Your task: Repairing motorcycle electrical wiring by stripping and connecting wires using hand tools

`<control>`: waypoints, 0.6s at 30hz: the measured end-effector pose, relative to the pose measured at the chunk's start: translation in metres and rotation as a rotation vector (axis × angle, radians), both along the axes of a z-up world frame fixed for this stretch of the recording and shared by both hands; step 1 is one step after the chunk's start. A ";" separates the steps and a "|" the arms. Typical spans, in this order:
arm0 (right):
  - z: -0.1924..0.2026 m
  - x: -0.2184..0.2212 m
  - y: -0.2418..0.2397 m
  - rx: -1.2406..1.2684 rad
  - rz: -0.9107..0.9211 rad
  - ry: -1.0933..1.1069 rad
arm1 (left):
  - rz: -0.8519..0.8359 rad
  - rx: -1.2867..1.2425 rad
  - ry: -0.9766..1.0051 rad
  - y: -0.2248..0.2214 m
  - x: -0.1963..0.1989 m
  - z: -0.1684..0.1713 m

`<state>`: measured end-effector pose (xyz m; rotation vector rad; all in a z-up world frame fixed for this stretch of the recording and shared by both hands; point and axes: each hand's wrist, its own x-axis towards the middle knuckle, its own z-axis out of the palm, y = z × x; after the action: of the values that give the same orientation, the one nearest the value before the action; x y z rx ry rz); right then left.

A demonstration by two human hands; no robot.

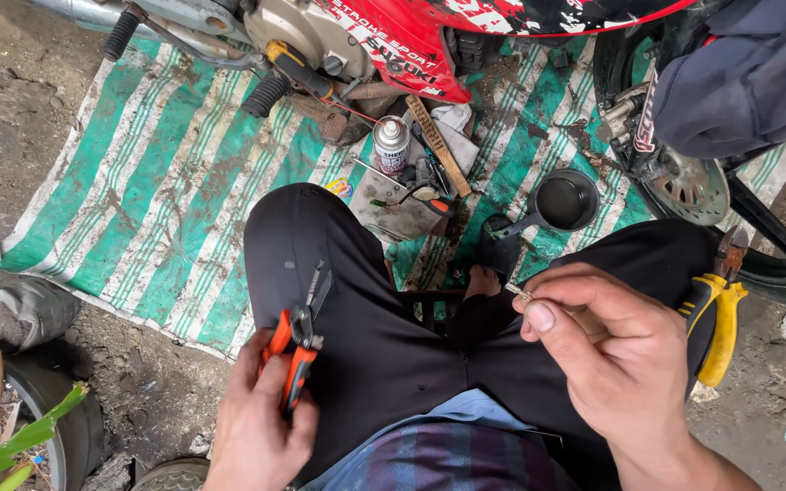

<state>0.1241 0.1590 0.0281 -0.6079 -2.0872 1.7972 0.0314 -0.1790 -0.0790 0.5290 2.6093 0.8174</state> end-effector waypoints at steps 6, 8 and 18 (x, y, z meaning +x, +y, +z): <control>-0.003 0.000 -0.001 -0.013 0.017 0.006 | 0.038 0.438 -0.179 0.015 -0.006 0.049; -0.007 0.000 -0.002 -0.028 0.014 0.018 | 0.018 0.417 -0.222 0.030 -0.008 0.062; -0.009 -0.001 0.001 -0.031 -0.022 -0.003 | -0.289 0.585 -0.334 0.090 -0.020 0.093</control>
<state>0.1232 0.1604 0.0192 -0.6394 -2.0497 1.8213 0.0118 -0.0893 0.0140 0.8171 1.9149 1.4281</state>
